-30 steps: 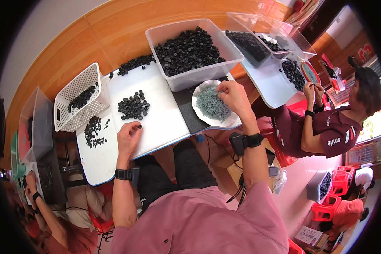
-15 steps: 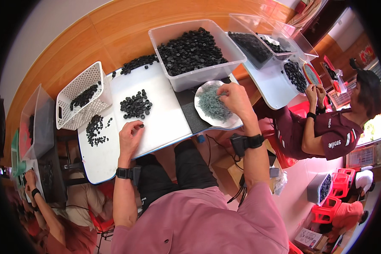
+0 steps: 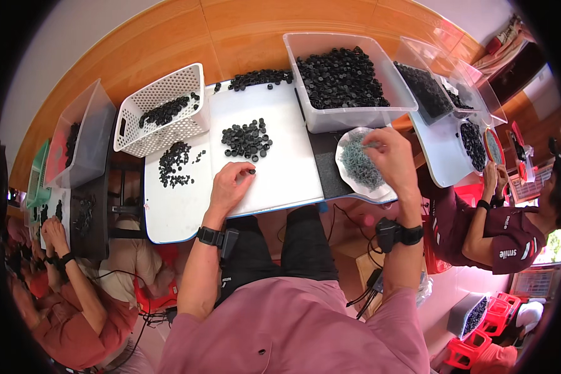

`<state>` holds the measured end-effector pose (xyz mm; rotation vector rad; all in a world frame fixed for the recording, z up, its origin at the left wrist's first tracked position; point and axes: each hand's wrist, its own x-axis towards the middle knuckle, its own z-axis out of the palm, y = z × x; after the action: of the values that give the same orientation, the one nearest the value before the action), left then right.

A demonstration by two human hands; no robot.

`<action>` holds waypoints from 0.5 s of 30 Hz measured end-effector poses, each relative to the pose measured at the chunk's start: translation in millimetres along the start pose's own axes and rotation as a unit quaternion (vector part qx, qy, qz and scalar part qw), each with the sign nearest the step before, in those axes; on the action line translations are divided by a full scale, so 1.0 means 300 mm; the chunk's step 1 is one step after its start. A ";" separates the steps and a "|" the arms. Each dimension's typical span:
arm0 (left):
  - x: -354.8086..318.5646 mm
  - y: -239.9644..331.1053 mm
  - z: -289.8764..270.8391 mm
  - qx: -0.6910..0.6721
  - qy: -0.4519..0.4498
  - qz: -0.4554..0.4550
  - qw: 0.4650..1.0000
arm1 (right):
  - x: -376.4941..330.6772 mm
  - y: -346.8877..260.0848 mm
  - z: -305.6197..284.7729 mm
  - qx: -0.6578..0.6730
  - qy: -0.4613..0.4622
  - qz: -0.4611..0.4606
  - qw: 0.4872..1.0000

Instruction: The person inserts small metal pins into black plastic plugs by hand at a workstation.

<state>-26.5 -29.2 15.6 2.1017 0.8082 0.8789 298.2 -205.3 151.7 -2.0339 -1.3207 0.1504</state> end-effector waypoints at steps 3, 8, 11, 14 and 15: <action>-0.004 -0.005 -0.005 0.007 0.005 -0.002 1.000 | 0.017 -0.105 0.096 0.016 -0.066 -0.066 0.996; -0.003 -0.017 0.004 0.001 0.003 0.004 1.000 | 0.096 -0.094 0.387 0.003 -0.130 -0.084 0.988; -0.004 -0.014 0.006 -0.002 0.005 0.003 1.000 | 0.144 -0.089 0.512 0.002 -0.141 -0.079 0.987; -0.003 -0.009 0.006 -0.002 0.003 0.009 1.000 | 0.144 -0.122 0.520 0.031 -0.103 -0.059 0.992; -0.003 -0.013 0.005 -0.002 0.004 0.006 1.000 | 0.140 -0.144 0.508 0.043 -0.072 -0.051 0.995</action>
<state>-27.0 -28.3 11.5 2.1023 0.7979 0.8949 217.3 -85.4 74.6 -1.9081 -1.4779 0.3076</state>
